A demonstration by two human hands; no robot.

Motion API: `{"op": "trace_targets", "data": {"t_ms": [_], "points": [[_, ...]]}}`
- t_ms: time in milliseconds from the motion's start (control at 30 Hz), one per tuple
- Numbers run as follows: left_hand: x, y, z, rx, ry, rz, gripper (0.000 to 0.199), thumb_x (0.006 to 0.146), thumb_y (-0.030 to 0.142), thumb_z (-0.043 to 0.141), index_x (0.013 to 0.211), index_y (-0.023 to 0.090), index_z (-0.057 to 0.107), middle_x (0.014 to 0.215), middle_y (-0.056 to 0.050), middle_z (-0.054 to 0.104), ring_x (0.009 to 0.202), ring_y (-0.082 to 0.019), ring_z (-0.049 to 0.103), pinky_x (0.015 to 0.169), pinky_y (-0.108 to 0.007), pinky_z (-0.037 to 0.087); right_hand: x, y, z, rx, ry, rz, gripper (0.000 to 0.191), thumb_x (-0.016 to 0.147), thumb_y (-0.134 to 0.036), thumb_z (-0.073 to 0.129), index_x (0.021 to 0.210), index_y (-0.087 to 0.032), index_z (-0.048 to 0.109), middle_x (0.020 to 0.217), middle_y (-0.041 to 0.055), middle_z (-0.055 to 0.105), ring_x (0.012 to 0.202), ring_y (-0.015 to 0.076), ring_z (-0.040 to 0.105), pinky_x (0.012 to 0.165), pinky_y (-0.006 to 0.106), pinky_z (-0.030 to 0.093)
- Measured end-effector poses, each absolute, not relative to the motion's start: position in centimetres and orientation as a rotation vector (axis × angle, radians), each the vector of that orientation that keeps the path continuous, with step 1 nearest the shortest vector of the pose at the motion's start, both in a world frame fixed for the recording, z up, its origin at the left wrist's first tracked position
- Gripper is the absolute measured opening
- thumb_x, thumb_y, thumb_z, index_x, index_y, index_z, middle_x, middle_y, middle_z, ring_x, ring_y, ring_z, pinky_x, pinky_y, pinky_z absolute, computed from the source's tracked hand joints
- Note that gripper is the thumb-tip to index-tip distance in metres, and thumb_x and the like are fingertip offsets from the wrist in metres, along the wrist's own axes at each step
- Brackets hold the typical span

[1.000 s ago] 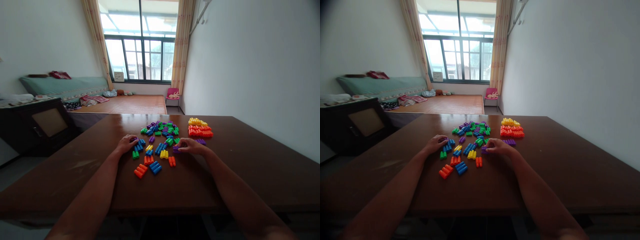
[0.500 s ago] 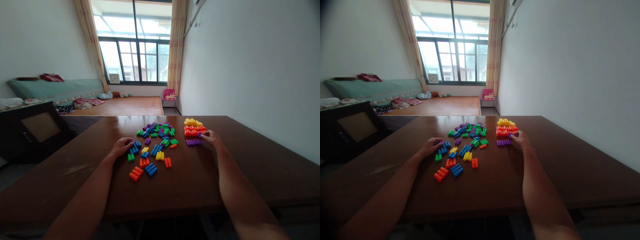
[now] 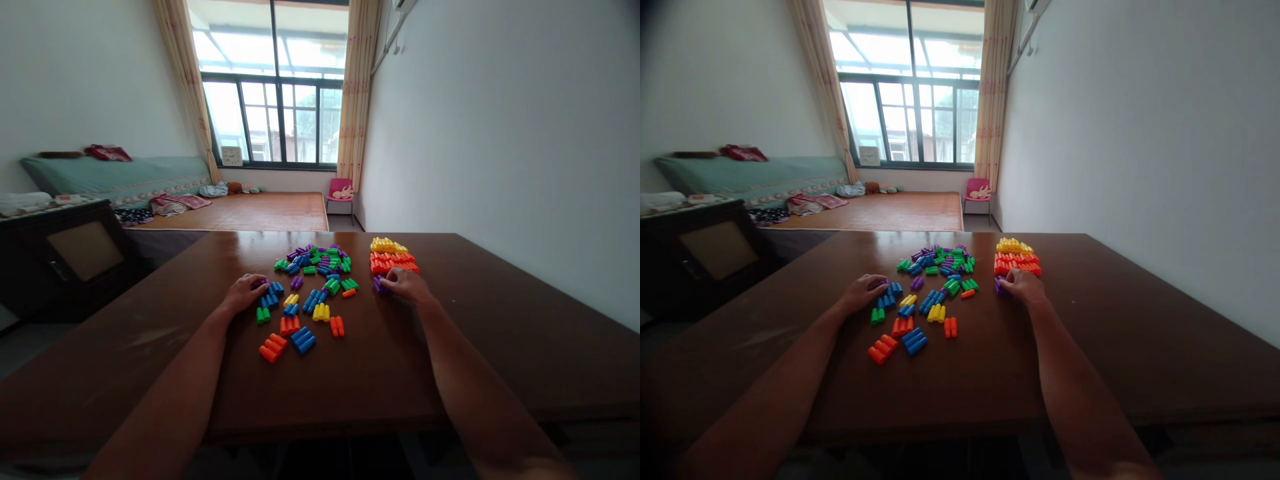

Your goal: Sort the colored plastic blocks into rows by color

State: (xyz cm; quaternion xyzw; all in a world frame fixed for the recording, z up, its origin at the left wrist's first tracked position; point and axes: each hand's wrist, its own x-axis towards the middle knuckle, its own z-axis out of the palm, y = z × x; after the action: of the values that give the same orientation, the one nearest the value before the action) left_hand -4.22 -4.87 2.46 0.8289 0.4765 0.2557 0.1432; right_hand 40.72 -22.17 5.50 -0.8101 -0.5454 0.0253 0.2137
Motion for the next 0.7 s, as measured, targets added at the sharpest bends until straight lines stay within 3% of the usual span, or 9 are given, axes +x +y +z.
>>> {"op": "trace_targets", "data": {"t_ms": [333,467,567,700], "points": [[-4.2,-5.0,2.5,2.387,1.367,0.727,0.055,0.077,0.062,0.052,0.107,0.018,0.068,0.105,-0.009,0.065,0.094,-0.024,0.064,0.084,-0.033,0.051,41.6,-22.7,6.6,-2.292,-1.527,0.15,0.051,0.072,-0.07,0.056,0.081,-0.022,0.069,0.078,0.0034,0.07,0.071,0.0182,0.062,0.059,0.027,0.038],[-4.2,-5.1,2.6,2.389,1.368,0.732,0.055,0.076,0.061,0.053,0.106,0.019,0.069,0.104,-0.009,0.065,0.095,-0.025,0.063,0.084,-0.033,0.052,42.3,-22.0,5.8,-2.037,-1.725,0.107,0.043,0.071,-0.054,0.068,0.101,-0.023,0.068,0.1,0.0053,0.07,0.088,0.0209,0.062,0.074,0.029,0.045],[-4.1,-5.0,2.6,2.402,1.367,0.737,0.054,0.076,0.061,0.053,0.106,0.019,0.069,0.105,-0.009,0.066,0.097,-0.025,0.063,0.083,-0.032,0.051,42.4,-21.4,4.6,-1.967,-1.881,0.025,0.054,0.064,-0.039,0.077,0.116,-0.025,0.065,0.122,0.0062,0.064,0.111,0.0284,0.054,0.091,0.037,0.043],[-4.1,-5.2,2.8,2.413,1.38,0.73,0.054,0.076,0.061,0.053,0.105,0.019,0.07,0.104,-0.009,0.066,0.095,-0.025,0.063,0.082,-0.032,0.051,42.4,-21.0,3.2,-2.05,-1.883,0.005,0.054,0.069,-0.039,0.074,0.12,-0.029,0.063,0.128,0.0063,0.06,0.118,0.0334,0.049,0.093,0.046,0.042]]}}
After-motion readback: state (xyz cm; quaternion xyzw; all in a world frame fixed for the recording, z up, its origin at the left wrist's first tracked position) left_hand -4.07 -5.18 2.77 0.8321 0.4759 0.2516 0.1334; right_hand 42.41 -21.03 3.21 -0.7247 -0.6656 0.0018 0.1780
